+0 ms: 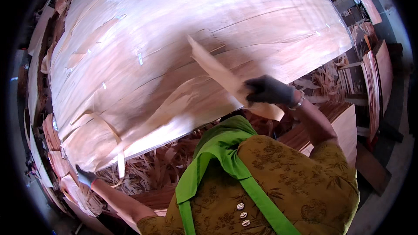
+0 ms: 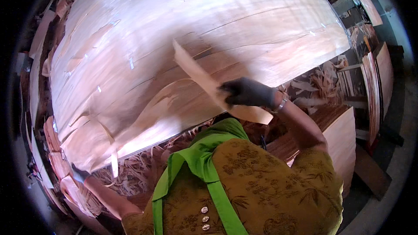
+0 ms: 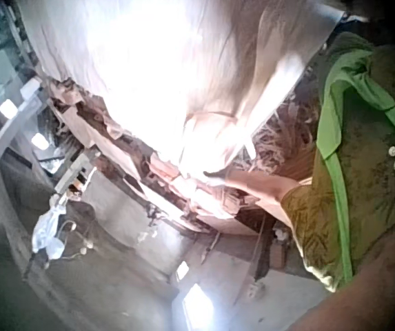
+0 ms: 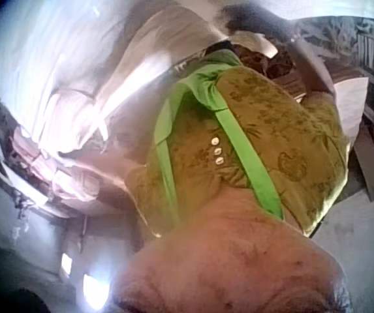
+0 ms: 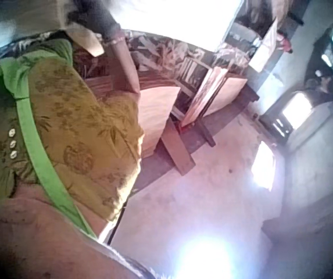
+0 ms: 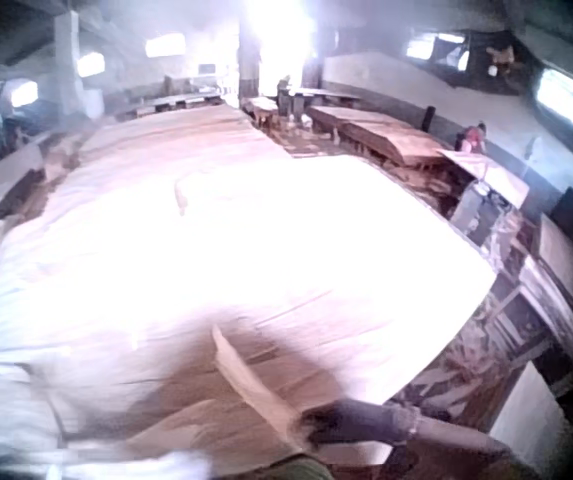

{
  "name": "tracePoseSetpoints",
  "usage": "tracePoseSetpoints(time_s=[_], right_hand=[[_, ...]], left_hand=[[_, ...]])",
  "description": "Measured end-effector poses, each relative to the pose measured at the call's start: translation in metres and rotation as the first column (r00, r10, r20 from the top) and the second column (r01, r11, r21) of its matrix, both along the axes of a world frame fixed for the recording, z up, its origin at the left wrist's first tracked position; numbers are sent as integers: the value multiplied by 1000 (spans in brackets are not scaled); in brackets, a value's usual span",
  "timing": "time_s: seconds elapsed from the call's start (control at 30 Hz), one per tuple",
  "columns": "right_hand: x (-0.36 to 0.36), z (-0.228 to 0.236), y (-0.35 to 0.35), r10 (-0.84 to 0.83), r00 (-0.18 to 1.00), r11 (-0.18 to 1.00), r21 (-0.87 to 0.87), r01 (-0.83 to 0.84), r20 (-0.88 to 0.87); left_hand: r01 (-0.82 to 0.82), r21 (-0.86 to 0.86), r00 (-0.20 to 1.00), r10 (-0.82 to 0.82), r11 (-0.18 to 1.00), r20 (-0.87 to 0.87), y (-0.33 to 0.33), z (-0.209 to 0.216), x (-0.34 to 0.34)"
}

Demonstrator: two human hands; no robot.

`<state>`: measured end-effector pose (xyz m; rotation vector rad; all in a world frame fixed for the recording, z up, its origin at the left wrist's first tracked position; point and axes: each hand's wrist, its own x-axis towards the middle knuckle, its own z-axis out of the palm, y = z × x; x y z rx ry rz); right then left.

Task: The person prepares large wood veneer sheets by using a utility knife to trim edges, removing damaged or excess strips by hand, and using a metal ruler to measure and cut specific sections. They then pick up and stack the prepared sheets onto a nearby pile.

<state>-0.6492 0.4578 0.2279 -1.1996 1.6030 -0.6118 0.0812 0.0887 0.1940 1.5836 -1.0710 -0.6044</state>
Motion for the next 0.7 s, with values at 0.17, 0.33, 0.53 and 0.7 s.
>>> tracePoseSetpoints(time_s=[0.17, 0.33, 0.53, 0.7], right_hand=[[41, 16, -74, 226, 961, 974, 34, -223, -157], [35, 12, -91, 40, 994, 980, -199, -20, 98], [31, 32, -91, -39, 943, 997, -49, 59, 332], [17, 19, -68, -135, 917, 987, 128, 93, 376]], left_hand=[[645, 135, 648, -632, 752, 426, 106, 72, -296], [945, -21, 277, -761, 327, 587, 183, 64, -408], [858, 58, 354, -669, 510, 654, 143, 12, -436], [708, 612, 79, -901, 352, 426, 154, -58, -418]])
